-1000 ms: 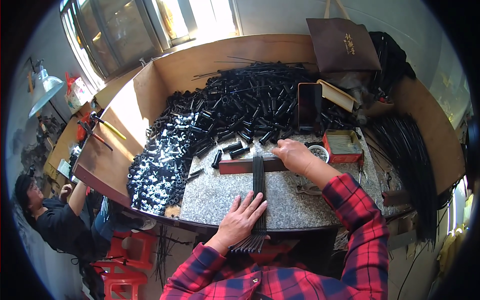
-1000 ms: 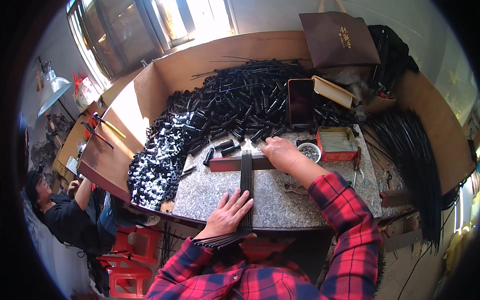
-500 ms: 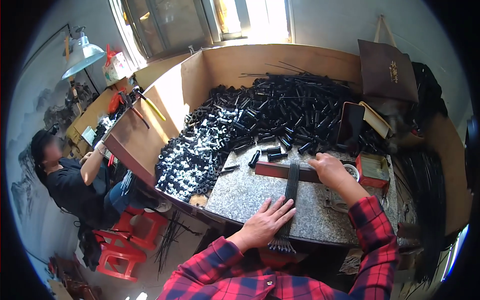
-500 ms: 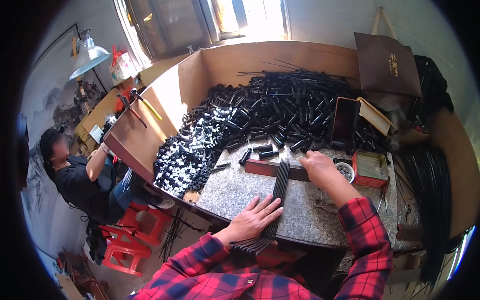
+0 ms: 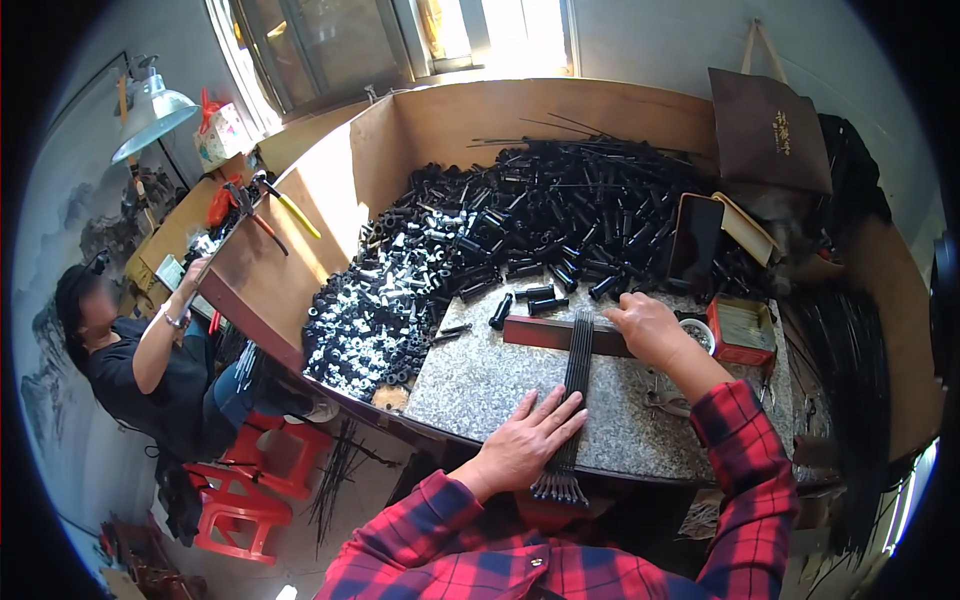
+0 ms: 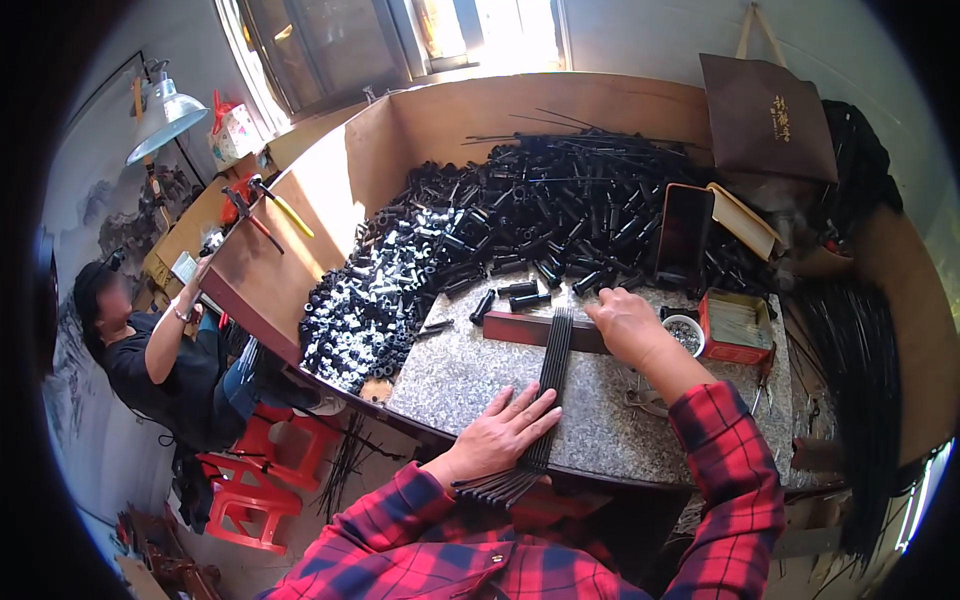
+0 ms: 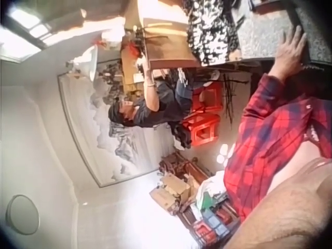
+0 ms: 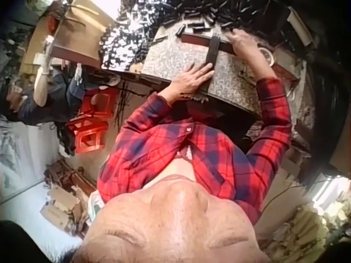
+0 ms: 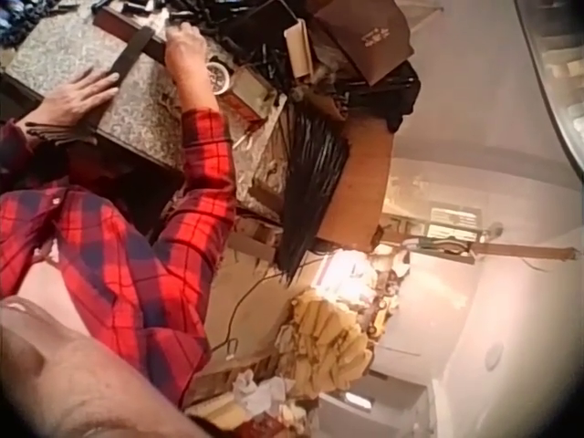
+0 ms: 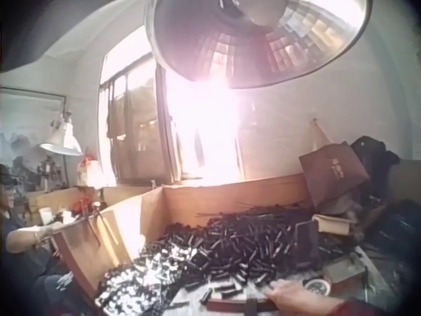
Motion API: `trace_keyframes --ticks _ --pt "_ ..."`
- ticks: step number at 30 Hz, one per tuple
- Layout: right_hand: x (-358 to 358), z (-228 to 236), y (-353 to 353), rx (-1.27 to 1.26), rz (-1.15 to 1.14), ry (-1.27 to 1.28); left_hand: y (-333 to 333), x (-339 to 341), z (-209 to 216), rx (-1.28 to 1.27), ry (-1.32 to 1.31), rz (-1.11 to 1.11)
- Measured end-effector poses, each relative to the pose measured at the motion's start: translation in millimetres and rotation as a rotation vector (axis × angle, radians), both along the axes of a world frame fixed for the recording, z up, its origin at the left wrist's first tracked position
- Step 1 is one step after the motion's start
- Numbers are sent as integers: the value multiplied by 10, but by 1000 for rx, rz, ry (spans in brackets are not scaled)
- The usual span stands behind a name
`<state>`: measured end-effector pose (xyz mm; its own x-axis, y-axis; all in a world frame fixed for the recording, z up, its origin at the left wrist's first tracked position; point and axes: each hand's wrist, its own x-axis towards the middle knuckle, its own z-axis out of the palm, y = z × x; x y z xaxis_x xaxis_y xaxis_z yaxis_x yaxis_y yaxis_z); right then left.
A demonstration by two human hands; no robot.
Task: Assembling bundles of black rods using connectors, pliers, and a hammer at a manual workstation.
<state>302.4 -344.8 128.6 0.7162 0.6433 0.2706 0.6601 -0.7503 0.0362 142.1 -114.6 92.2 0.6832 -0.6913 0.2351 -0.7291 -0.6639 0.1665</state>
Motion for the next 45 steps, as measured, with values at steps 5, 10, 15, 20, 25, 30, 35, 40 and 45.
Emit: trace_keyframes --ticks 5,10,15,20,25,30,35,40,45 --pt "-7 -19 -33 3 18 -3 4 -27 7 -6 10 18" --pt "-40 24 -47 1 22 -16 -3 -5 -4 4 2 18" --pt "-25 6 -31 3 -8 23 1 -2 -5 10 -6 19" --pt "-21 -4 -32 7 7 19 -1 0 -15 24 -15 18" --pt "-17 -8 -9 13 26 12 6 -18 -13 25 -20 19" --pt "-32 12 36 13 25 15 6 -25 -20 23 -15 23" --pt "35 -11 15 36 44 26 -39 39 17 23 4 9" --pt "101 25 174 83 133 -28 19 20 66 -29 30 21" --pt "-14 -17 286 245 201 -59 149 -73 26 -58 90 -22"
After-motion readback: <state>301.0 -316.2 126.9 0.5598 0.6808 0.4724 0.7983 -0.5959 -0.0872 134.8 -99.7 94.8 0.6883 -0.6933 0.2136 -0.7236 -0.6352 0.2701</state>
